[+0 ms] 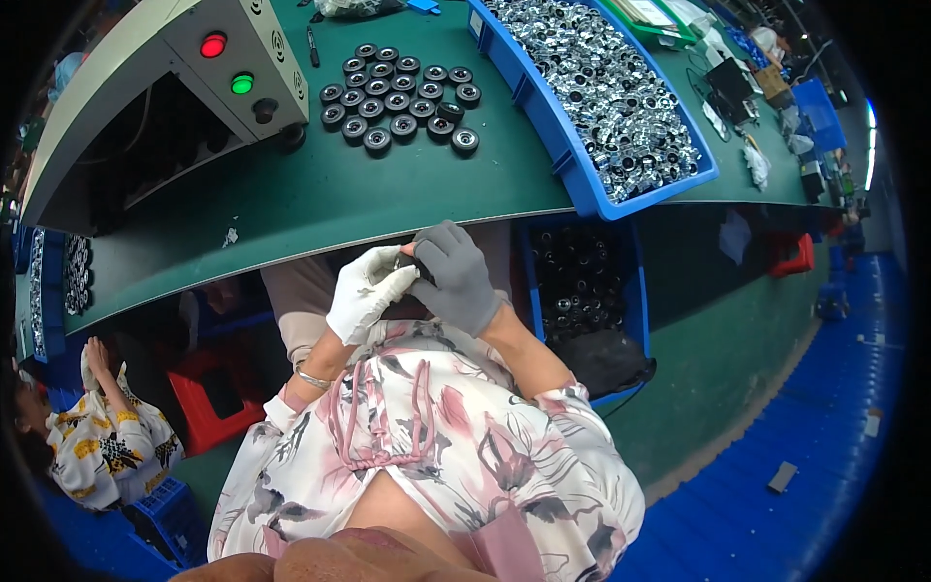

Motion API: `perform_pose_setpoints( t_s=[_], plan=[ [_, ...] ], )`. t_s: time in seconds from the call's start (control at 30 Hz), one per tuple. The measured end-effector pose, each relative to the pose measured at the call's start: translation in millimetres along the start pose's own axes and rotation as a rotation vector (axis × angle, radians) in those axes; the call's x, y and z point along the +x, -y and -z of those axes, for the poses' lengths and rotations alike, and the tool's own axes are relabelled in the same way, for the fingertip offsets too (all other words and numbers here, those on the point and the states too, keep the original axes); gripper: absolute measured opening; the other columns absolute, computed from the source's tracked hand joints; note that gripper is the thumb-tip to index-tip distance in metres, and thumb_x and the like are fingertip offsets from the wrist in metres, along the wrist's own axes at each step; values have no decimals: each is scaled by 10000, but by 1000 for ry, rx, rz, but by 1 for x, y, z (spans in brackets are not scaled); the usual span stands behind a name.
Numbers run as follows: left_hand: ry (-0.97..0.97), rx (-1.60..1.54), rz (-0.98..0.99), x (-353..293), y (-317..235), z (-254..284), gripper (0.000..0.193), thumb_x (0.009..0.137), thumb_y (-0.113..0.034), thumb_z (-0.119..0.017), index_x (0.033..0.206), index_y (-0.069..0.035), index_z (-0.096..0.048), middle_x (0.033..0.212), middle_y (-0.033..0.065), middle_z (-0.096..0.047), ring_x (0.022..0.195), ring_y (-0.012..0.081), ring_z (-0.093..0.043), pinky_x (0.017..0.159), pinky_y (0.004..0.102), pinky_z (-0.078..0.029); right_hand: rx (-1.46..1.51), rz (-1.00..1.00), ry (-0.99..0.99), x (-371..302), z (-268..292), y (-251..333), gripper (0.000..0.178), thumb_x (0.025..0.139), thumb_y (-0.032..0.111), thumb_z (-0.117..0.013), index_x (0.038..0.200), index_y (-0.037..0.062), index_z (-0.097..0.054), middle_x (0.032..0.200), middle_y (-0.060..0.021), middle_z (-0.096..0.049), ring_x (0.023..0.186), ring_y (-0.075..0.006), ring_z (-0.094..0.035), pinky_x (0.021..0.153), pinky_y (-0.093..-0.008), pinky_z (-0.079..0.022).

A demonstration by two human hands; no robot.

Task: The recorder is assembling and inspecting small circular black components at a factory workbench, occasionally using an inspection machine.

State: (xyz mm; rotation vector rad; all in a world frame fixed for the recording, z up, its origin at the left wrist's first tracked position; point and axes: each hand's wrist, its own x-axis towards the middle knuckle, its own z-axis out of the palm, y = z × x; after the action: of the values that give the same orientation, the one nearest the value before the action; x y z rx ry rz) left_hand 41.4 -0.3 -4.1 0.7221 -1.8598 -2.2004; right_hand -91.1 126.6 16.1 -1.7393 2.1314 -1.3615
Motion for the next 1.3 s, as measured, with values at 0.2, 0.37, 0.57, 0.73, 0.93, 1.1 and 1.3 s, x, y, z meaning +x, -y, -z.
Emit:
perform_pose_setpoints(
  t_s=[0.2,0.37,0.57,0.73,0.93,1.1,1.3],
  plan=[
    [45,-325,12,1,1,-4,347,937,-106,-698,1241,47,-630,1053,55,-684,886,100,-636,796,221,-513,29,0,-44,8,1,8,400,695,106,-781,1060,4,-656,997,-127,-611,874,-314,-581,759,-384,-498],
    [154,-719,117,-1,3,-5,374,992,-167,-615,1291,55,-582,1107,35,-647,915,76,-615,836,216,-489,-3,123,-39,9,4,2,426,677,161,-787,1053,7,-659,973,-120,-621,852,-308,-576,735,-389,-499],
    [121,-469,104,2,2,-4,321,985,-137,-599,1250,43,-606,1074,45,-642,901,93,-619,837,232,-491,-58,132,-6,6,7,-4,430,670,146,-787,1055,3,-660,970,-119,-625,850,-300,-581,734,-388,-504],
    [118,-583,99,-1,-8,-3,312,987,-134,-594,1242,44,-612,1087,59,-646,921,113,-623,838,242,-495,38,58,-65,6,3,3,427,677,158,-798,1051,2,-662,976,-118,-627,847,-293,-586,734,-385,-506],
    [213,-776,195,-2,-4,-10,353,999,-211,-613,1242,44,-607,1090,69,-645,970,118,-605,847,252,-493,-15,99,22,2,8,-7,446,704,185,-808,1089,7,-667,999,-125,-622,909,-297,-586,751,-375,-511],
    [206,-666,123,1,5,-4,336,990,-250,-641,1187,21,-614,1015,49,-652,842,112,-614,730,263,-481,16,60,-36,4,4,1,447,708,192,-818,1081,0,-663,982,-104,-629,910,-290,-582,735,-363,-501],
    [162,343,-193,11,61,0,333,980,-340,-650,1061,-17,-648,854,0,-637,619,111,-543,595,243,-440,81,-51,39,0,9,2,430,699,186,-833,1055,4,-675,984,-90,-641,928,-275,-586,740,-350,-493]
  ],
)
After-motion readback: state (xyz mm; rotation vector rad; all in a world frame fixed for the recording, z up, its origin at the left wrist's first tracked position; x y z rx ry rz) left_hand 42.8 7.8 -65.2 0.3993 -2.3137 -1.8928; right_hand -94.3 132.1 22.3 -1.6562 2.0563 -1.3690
